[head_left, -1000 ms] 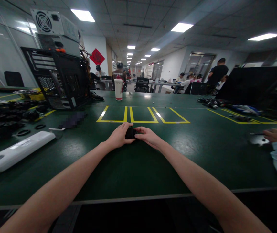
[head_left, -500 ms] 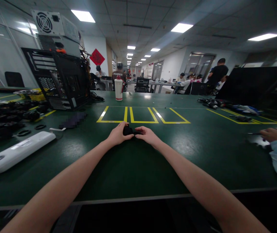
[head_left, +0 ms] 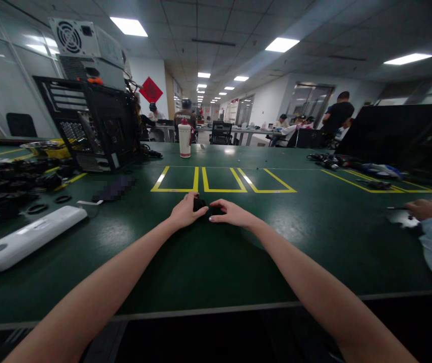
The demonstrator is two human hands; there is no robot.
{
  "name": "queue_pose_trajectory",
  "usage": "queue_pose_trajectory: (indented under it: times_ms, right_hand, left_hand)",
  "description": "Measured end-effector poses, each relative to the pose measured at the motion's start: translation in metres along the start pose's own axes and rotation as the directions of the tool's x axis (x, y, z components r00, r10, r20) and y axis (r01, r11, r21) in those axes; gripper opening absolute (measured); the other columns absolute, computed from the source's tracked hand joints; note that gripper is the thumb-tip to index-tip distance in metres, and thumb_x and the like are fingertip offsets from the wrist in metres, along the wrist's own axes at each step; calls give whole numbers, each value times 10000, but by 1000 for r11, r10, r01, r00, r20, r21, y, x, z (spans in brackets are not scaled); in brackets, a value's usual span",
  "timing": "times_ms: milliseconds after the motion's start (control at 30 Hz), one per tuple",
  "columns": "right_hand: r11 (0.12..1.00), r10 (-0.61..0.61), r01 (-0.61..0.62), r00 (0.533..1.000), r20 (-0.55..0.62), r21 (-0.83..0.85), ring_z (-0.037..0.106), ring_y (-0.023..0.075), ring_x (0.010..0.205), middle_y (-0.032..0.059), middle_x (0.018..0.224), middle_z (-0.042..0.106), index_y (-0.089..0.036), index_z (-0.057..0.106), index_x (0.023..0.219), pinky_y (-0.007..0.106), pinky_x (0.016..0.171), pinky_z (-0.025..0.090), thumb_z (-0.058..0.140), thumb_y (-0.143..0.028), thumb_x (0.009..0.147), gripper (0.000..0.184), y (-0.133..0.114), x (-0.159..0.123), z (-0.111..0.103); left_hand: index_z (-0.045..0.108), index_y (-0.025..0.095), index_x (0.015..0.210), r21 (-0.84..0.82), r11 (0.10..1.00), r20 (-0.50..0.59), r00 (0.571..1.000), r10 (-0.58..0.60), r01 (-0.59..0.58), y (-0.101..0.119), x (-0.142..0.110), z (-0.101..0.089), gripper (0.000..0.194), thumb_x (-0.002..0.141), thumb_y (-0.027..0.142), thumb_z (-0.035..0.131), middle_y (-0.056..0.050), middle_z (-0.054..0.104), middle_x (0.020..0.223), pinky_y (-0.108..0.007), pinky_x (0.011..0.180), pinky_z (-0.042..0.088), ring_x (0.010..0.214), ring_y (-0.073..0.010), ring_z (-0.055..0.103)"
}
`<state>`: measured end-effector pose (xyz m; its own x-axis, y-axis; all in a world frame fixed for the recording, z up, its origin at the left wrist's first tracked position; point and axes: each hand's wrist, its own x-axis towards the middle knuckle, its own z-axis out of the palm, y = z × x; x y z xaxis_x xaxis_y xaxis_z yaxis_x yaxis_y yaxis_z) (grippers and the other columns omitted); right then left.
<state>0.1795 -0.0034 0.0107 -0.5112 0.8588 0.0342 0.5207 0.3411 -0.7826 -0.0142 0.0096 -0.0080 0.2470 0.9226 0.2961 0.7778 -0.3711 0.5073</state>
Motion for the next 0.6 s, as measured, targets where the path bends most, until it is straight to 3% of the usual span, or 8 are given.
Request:
queue_pose_trajectory:
  times_ms: [200, 600]
  right_hand:
    - [984, 10, 9, 994, 107, -176, 419, 229, 1107, 79, 1225, 416, -202, 386, 1203, 413, 948, 327, 656, -382, 604, 682, -8, -9, -9]
    - [960, -54, 52, 999, 0, -275, 456, 198, 1044, 72, 1125, 478, -186, 465, 1131, 390, 910, 353, 619, -297, 655, 513, 0, -4, -8]
  left_hand:
    - [304, 183, 1177, 33, 998, 2, 998, 56, -56, -1, -1, 0, 679, 652, 527, 561, -109, 470, 1129, -341, 772, 430, 979, -250, 509]
    - [362, 167, 1139, 125, 991, -28, 999, 43, -39, 2, 1, 1, 591, 669, 472, 554, -106, 465, 1120, -413, 822, 368, 1030, -298, 403]
